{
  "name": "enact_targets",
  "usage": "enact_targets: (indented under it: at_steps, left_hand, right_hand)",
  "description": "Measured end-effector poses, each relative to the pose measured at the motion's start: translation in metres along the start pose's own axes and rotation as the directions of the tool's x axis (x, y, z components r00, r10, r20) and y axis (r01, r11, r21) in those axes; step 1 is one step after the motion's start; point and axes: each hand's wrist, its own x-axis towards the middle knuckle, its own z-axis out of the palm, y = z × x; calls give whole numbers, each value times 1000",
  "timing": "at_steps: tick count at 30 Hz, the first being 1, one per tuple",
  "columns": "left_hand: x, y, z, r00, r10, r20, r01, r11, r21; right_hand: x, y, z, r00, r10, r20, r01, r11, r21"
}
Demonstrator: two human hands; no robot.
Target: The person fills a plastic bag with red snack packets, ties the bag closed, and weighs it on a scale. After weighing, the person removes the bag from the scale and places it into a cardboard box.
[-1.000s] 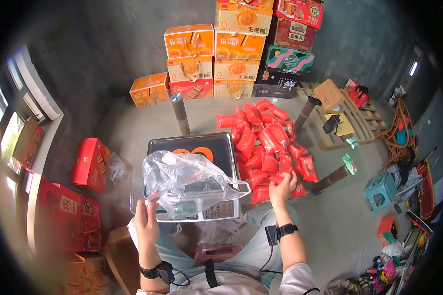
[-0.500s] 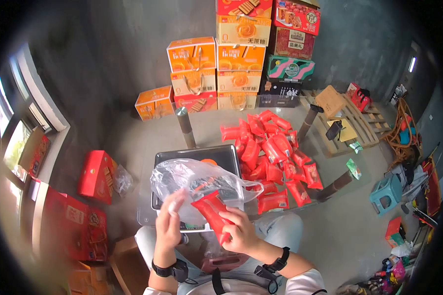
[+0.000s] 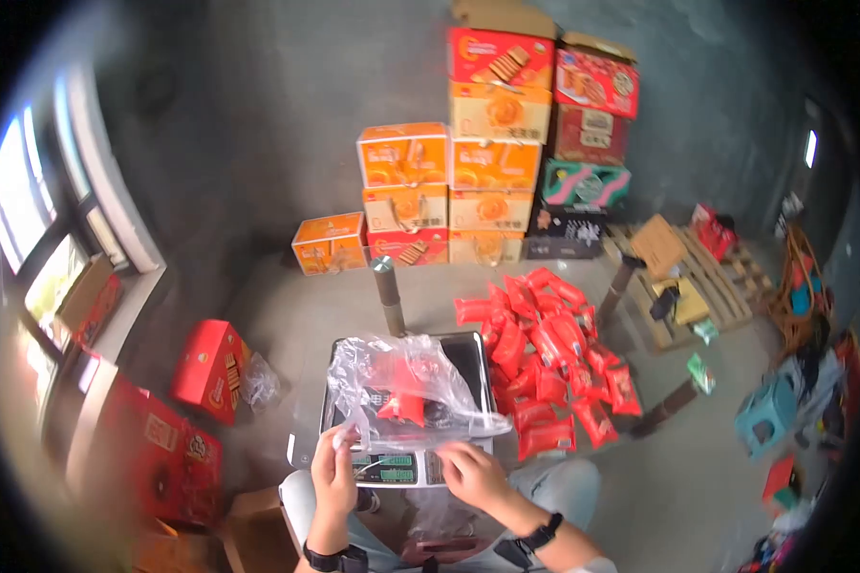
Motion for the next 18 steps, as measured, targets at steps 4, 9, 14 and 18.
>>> enact_targets:
  at_steps: [4,9,14,18]
  left_hand:
    - [-2,-10,-7,962,-265,-72,247,950,-191]
    - [-10,-8,10,922,-385,41,359,811,-462]
    - [-19,4,15,923,-369,110,373,784,-496]
    - [-22,11,1,917,-370,150,387,732,-560]
  right_hand:
    - [-52,49,-46,993,-72,-90,47,968,-246]
    - [-76,107,-87,913,406,39,-270,674,-687]
    - [-93,172,-81,827,553,98,-322,610,-724]
    - [-86,163,-75,835,528,158,-275,648,-710]
